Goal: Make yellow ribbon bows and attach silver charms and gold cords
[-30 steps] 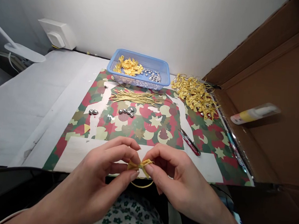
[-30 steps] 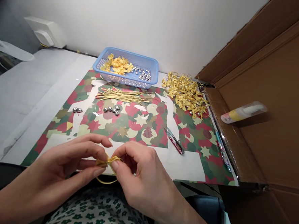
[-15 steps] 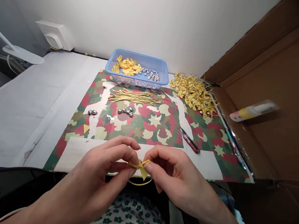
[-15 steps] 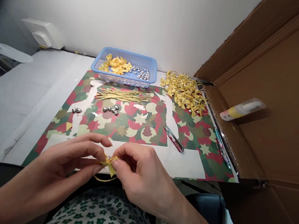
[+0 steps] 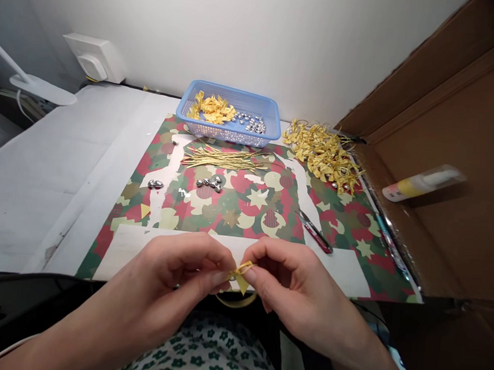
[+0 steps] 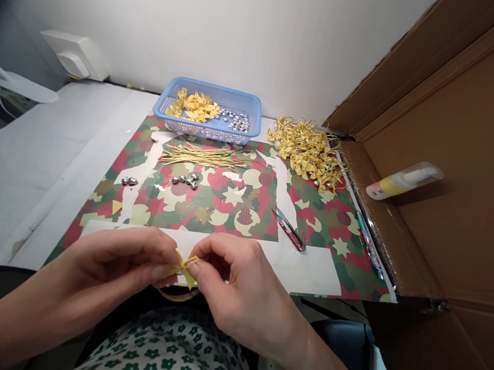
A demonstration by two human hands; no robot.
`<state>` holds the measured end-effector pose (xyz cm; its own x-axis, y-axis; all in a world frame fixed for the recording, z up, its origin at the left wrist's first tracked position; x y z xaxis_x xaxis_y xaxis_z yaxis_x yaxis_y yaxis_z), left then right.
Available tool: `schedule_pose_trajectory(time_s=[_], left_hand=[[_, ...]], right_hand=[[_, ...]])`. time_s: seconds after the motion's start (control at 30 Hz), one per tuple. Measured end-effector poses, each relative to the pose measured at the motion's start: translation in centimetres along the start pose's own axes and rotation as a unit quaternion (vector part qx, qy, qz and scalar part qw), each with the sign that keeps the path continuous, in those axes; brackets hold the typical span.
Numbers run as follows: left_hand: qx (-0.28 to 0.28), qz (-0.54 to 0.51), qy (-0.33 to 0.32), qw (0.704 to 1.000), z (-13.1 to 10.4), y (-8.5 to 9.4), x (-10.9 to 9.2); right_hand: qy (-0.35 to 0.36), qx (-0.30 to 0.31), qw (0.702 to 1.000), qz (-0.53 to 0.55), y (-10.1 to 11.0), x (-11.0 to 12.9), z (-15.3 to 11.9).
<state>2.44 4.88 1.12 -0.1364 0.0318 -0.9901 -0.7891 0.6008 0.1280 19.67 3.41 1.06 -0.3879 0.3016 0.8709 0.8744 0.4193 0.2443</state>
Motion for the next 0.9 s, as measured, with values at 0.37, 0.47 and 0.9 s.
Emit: schedule_pose_trajectory(time_s=[0.37, 0.47, 0.9], left_hand=[[-0.054, 0.012, -0.008, 0.998, -0.1, -0.4, -0.8], [-0.081, 0.034, -0.012, 0.996, -0.3, -0.4, -0.9], [-0.007, -0.115, 0.064, 0.991, 0.6, -0.3, 1.1]], right_hand=[[0.020, -0.017, 0.999, -0.018, -0.1, 0.2, 0.1], [0.030, -0.030, 0.999, -0.027, -0.3, 0.2, 0.1], [0.052, -0.031, 0.996, -0.070, -0.1, 0.6, -0.3]])
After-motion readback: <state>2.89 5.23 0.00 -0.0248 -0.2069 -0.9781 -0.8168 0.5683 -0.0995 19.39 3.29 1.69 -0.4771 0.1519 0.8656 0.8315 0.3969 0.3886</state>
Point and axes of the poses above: each hand's wrist, its own z-axis towards the middle knuckle, its own y-axis out of the back of the hand, x = y × z, the point moved 5 cm from there along z, towards the middle knuckle, and after that the axes turned 9 degrees about -y, right-handed, at the moved point
